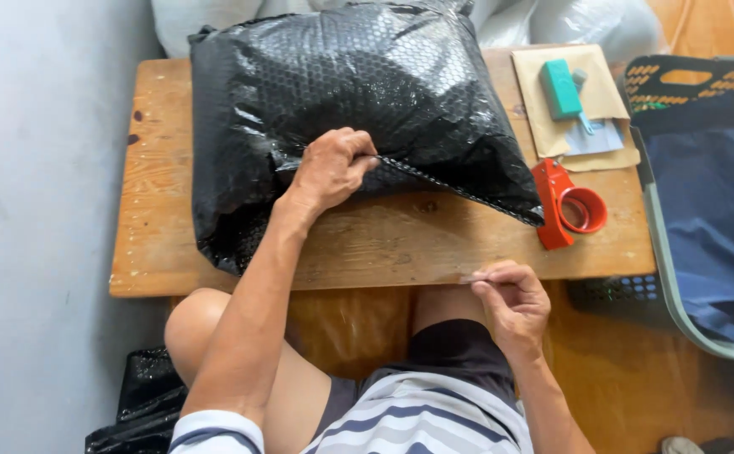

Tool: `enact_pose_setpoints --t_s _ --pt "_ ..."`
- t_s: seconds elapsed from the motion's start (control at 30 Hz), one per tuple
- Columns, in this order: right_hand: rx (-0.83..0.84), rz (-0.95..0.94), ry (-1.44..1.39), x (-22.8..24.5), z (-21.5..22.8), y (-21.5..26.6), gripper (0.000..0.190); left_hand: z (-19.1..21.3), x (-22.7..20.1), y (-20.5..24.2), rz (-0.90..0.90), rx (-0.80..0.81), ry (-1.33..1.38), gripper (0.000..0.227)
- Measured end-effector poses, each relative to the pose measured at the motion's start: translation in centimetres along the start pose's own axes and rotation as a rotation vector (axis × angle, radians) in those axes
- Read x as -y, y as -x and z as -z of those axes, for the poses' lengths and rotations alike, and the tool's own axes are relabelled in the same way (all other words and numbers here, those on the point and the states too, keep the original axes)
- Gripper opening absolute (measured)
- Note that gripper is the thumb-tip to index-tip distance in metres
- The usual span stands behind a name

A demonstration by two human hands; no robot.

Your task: A person is wrapping a pillow in black bubble wrap and securing it with red tape using a tape dispenser.

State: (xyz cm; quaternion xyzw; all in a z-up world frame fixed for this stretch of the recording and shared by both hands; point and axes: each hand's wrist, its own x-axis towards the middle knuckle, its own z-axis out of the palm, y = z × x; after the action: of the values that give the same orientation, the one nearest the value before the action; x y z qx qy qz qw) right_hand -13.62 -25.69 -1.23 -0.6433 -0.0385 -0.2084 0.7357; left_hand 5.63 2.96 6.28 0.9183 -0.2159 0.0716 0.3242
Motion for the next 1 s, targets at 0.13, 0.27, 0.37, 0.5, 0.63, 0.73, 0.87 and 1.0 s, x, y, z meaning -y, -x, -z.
enact_pose_setpoints --t_s 0.13,0.27,0.37,0.5,0.63,0.73,0.87,1.0 --pt "0.362 0.175 -0.013 2.5 -6.8 -5.3 0.021 0.3 -0.1 -0.2 0.084 0.036 0.03 0.009" --pt "0.674 0.372 0.2 2.4 -11.5 -10.3 0.014 0.8 -0.2 -0.2 0.13 0.094 0.113 0.009" --pt "0.775 0.442 0.28 0.9 -12.6 -13.6 0.015 1.3 -0.4 -0.3 0.148 0.134 0.152 0.009" --pt "0.73 0.334 0.355 0.5 -12.2 -16.4 0.015 0.3 1.0 -1.0 0.191 0.232 0.15 0.011" --pt "0.731 0.284 0.37 1.5 -12.4 -17.4 0.014 0.5 1.2 -1.0 0.162 0.254 0.148 0.015" --pt "0.769 0.284 0.388 1.8 -12.5 -18.1 0.014 0.5 1.3 -1.1 0.169 0.305 0.165 0.018" --pt "0.811 0.352 0.492 2.4 -12.9 -18.6 0.016 0.6 1.5 -1.3 0.161 0.328 0.18 0.022" --pt "0.846 0.377 0.583 1.9 -13.2 -18.9 0.019 0.4 2.0 -1.4 0.15 0.337 0.195 0.022"
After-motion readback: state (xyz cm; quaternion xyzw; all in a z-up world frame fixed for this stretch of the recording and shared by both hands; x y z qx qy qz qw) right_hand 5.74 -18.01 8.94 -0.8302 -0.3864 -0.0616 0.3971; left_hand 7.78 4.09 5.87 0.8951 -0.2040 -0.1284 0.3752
